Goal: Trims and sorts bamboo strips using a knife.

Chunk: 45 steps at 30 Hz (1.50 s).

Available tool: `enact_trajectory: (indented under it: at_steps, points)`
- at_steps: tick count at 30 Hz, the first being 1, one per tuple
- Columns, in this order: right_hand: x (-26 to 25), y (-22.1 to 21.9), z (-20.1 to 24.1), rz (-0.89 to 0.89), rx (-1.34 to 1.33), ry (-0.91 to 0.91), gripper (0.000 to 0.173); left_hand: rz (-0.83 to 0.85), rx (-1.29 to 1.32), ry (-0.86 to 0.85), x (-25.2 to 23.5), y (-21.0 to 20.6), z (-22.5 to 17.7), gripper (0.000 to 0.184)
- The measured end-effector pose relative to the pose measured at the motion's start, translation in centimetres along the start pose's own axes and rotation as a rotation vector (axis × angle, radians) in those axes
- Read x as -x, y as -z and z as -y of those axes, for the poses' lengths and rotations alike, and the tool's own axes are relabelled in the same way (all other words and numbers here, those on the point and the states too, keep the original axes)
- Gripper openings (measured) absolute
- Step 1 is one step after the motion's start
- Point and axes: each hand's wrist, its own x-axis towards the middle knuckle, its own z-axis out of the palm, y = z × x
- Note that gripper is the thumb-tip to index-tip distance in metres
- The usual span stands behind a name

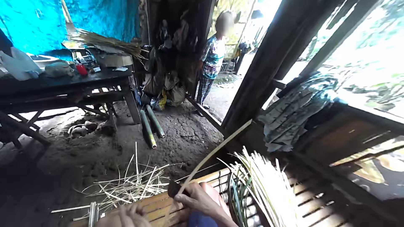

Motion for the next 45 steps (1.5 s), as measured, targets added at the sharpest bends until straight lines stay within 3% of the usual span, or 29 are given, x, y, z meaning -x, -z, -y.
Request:
enact_trajectory:
  at_steps: [4,6,9,14,16,18,20,25,28,30,34,37,40,42,44,45]
  points:
    - [-1.8,-1.0,-0.5,-0.142,0.043,-0.034,0.029,0.499,-0.122,0.326,3.9,-2.2,0.2,0.064]
    - [-1.5,-2.5,-0.5,-0.073,0.05,0.008,0.032,0.411,-0.102,0.365,4.4,-2.9,0.1,0.063]
    - [-0.1,-5.3,-1.1,0.077,0.101,0.123,0.04,0.162,-0.116,0.25,4.1,-2.9,0.1,0.051]
    - [2.2,-2.1,-0.3,0.369,-0.191,0.124,0.044,0.004,0.042,0.014,0.7,1.5,-0.8,0.06]
    - [1.8,-2.0,-0.9,0.33,-0.158,0.038,0.04,0.111,-0.065,0.084,1.1,1.6,-0.3,0.061]
    - [0.8,-2.0,-1.3,0.161,-0.093,-0.083,0.035,0.369,-0.17,0.221,3.1,1.1,0.1,0.064]
    - [0.0,-2.0,-1.6,0.014,-0.076,-0.09,0.03,0.486,-0.203,0.325,4.6,0.5,0.2,0.063]
    - [1.4,-5.4,-0.5,0.013,0.194,0.116,0.038,0.194,-0.192,0.196,4.0,-2.8,-0.3,0.049]
    - [3.9,-4.0,0.9,0.205,-0.05,0.133,0.033,0.042,-0.022,0.103,2.1,-1.1,-0.6,0.047]
    - [4.3,-3.1,1.2,0.261,-0.131,0.125,0.037,0.103,-0.028,0.124,2.1,1.1,-0.4,0.047]
    - [2.7,-2.8,-0.2,-0.057,0.056,0.009,0.033,0.529,-0.205,0.345,5.7,-0.2,-0.6,0.047]
    - [1.6,-4.2,-0.3,-0.056,0.094,-0.003,0.028,0.605,-0.482,0.199,6.3,-0.5,-1.5,0.04]
    - [1.7,-7.0,-1.1,-0.001,0.217,0.081,0.043,0.574,-0.516,0.061,5.4,1.2,-1.1,0.041]
    - [2.3,-7.0,-1.3,-0.008,0.246,0.088,0.046,0.365,-0.419,0.012,3.8,0.5,-0.3,0.037]
    - [2.9,-6.3,-1.3,-0.009,0.263,0.095,0.05,0.122,-0.221,0.084,1.2,-0.4,0.0,0.036]
    - [3.0,-6.3,-1.4,-0.021,0.296,0.101,0.052,0.097,-0.199,0.143,0.9,-0.3,0.0,0.035]
